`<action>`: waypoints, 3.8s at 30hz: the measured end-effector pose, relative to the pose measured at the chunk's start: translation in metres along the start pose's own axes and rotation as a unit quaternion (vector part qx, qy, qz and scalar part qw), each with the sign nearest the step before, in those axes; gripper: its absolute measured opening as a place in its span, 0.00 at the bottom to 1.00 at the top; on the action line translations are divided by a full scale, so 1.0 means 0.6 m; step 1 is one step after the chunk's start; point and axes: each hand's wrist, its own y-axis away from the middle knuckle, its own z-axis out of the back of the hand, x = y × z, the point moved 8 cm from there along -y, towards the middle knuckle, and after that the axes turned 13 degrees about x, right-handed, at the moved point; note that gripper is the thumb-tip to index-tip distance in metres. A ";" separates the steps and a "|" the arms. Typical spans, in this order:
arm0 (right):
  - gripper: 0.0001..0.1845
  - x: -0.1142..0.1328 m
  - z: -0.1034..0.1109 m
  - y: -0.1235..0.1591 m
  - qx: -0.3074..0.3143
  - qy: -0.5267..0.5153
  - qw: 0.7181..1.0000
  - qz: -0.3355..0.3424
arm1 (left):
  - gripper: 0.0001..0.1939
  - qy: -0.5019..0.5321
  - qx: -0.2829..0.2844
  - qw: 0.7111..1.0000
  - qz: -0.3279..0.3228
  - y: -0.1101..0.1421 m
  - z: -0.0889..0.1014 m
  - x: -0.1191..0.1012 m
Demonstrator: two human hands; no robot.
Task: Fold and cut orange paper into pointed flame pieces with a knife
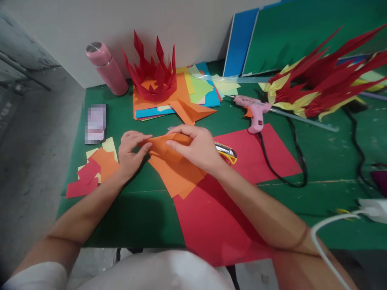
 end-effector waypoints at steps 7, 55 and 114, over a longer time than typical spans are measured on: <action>0.13 0.081 -0.047 0.031 0.137 0.262 0.933 0.205 | 0.08 0.042 0.025 0.998 -0.039 0.004 -0.012 -0.001; 0.09 -0.076 -0.050 -0.025 0.258 0.234 0.937 -0.024 | 0.20 0.001 0.260 0.962 0.088 -0.003 -0.061 0.020; 0.09 -0.089 -0.039 -0.030 0.152 0.271 0.946 -0.092 | 0.08 -0.070 0.314 0.947 0.029 0.006 -0.076 0.007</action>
